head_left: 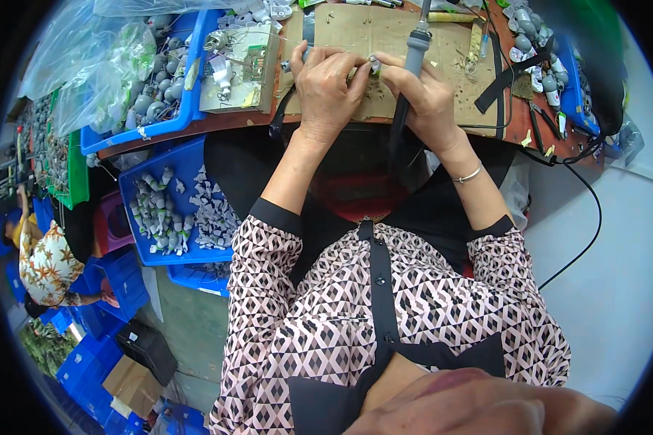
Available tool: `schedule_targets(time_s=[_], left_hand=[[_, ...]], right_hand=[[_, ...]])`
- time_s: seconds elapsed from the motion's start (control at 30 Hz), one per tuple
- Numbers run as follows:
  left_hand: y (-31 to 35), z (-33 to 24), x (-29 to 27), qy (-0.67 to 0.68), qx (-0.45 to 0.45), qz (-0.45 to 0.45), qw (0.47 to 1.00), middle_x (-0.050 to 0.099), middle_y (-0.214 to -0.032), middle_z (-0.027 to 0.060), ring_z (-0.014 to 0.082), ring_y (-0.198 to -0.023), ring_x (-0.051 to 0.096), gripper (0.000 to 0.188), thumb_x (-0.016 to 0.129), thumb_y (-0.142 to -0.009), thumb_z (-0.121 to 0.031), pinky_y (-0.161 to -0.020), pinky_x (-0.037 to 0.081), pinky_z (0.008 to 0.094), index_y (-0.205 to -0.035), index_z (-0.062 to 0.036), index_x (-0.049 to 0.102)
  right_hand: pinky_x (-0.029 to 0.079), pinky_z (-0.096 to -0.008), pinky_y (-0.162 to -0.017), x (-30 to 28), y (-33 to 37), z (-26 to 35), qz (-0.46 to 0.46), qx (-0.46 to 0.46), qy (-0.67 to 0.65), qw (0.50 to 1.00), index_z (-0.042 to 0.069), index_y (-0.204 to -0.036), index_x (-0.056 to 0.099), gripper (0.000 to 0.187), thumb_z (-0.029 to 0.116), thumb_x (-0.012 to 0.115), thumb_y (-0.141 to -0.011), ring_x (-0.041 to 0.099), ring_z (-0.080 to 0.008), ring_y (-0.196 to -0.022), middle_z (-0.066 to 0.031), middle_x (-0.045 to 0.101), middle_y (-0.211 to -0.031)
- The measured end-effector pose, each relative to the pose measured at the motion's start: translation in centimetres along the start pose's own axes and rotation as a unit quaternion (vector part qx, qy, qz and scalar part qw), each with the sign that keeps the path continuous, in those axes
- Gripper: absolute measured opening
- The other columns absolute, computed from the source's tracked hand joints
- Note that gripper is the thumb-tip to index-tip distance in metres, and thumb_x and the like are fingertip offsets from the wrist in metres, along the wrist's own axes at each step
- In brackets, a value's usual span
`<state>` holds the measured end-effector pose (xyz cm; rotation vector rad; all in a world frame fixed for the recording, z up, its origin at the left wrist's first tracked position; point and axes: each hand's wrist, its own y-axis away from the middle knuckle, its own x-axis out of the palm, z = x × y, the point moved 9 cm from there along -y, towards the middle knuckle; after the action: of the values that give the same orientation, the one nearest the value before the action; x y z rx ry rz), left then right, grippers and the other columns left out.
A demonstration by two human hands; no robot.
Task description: Assemble and solder small electronic components for LED light bulbs at a factory workbench.
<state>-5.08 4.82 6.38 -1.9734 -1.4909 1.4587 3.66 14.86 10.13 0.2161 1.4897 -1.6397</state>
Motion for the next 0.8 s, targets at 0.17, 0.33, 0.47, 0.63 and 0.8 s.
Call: schedule_targets(time_s=[0.17, 0.33, 0.47, 0.63, 0.8], left_hand=[[0.1, 0.1, -0.1, -0.006, 0.002, 0.004, 1.000, 0.068, -0.073, 0.0015, 0.0191, -0.087, 0.064, 0.007, 0.075, -0.080, -0.019, -0.107, 0.031, 0.0490, -0.079, -0.0135, 0.070], [0.0, -0.1, 0.0, -0.005, 0.010, 0.012, 1.000, 0.069, -0.074, 0.0016, 0.0191, -0.087, 0.064, 0.008, 0.075, -0.081, -0.019, -0.107, 0.031, 0.0485, -0.080, -0.0133, 0.070], [0.1, -0.2, -0.1, -0.006, 0.007, 0.017, 1.000, 0.069, -0.075, 0.0007, 0.0193, -0.087, 0.064, 0.007, 0.074, -0.083, -0.019, -0.107, 0.030, 0.0479, -0.080, -0.0129, 0.070], [-0.1, -0.2, 0.1, -0.004, 0.007, 0.020, 1.000, 0.070, -0.077, -0.0007, 0.0195, -0.086, 0.064, 0.007, 0.074, -0.083, -0.018, -0.107, 0.030, 0.0476, -0.081, -0.0126, 0.070], [-0.4, -0.2, 0.1, 0.002, 0.019, 0.032, 0.999, 0.068, -0.076, -0.0002, 0.0199, -0.083, 0.066, 0.007, 0.073, -0.084, -0.018, -0.106, 0.031, 0.0476, -0.082, -0.0126, 0.069]], right_hand=[[0.055, -0.0332, -0.068, 1.0, 0.8, -1.4, 0.022, 0.067, -0.032, 0.997, 0.007, -0.104, 0.060, 0.022, -0.003, 0.064, -0.085, 0.069, -0.0249, -0.079, -0.0078, 0.072, -0.116], [0.054, -0.0319, -0.064, 1.4, 0.9, -2.9, 0.015, 0.055, -0.072, 0.996, 0.007, -0.107, 0.057, 0.020, -0.001, 0.063, -0.089, 0.068, -0.0248, -0.073, -0.0092, 0.072, -0.116], [0.055, -0.0321, -0.065, 1.5, 0.9, -3.5, 0.004, 0.048, -0.121, 0.992, 0.006, -0.106, 0.055, 0.017, 0.000, 0.062, -0.092, 0.069, -0.0250, -0.075, -0.0113, 0.072, -0.115], [0.055, -0.0336, -0.065, 1.5, 0.7, -3.3, -0.018, 0.068, -0.084, 0.994, 0.006, -0.105, 0.054, 0.020, 0.002, 0.067, -0.090, 0.069, -0.0246, -0.078, -0.0109, 0.071, -0.106], [0.054, -0.0335, -0.065, 2.4, 0.9, -3.5, -0.003, 0.105, -0.057, 0.993, 0.006, -0.106, 0.054, 0.023, 0.002, 0.070, -0.088, 0.069, -0.0262, -0.079, -0.0096, 0.069, -0.104]])
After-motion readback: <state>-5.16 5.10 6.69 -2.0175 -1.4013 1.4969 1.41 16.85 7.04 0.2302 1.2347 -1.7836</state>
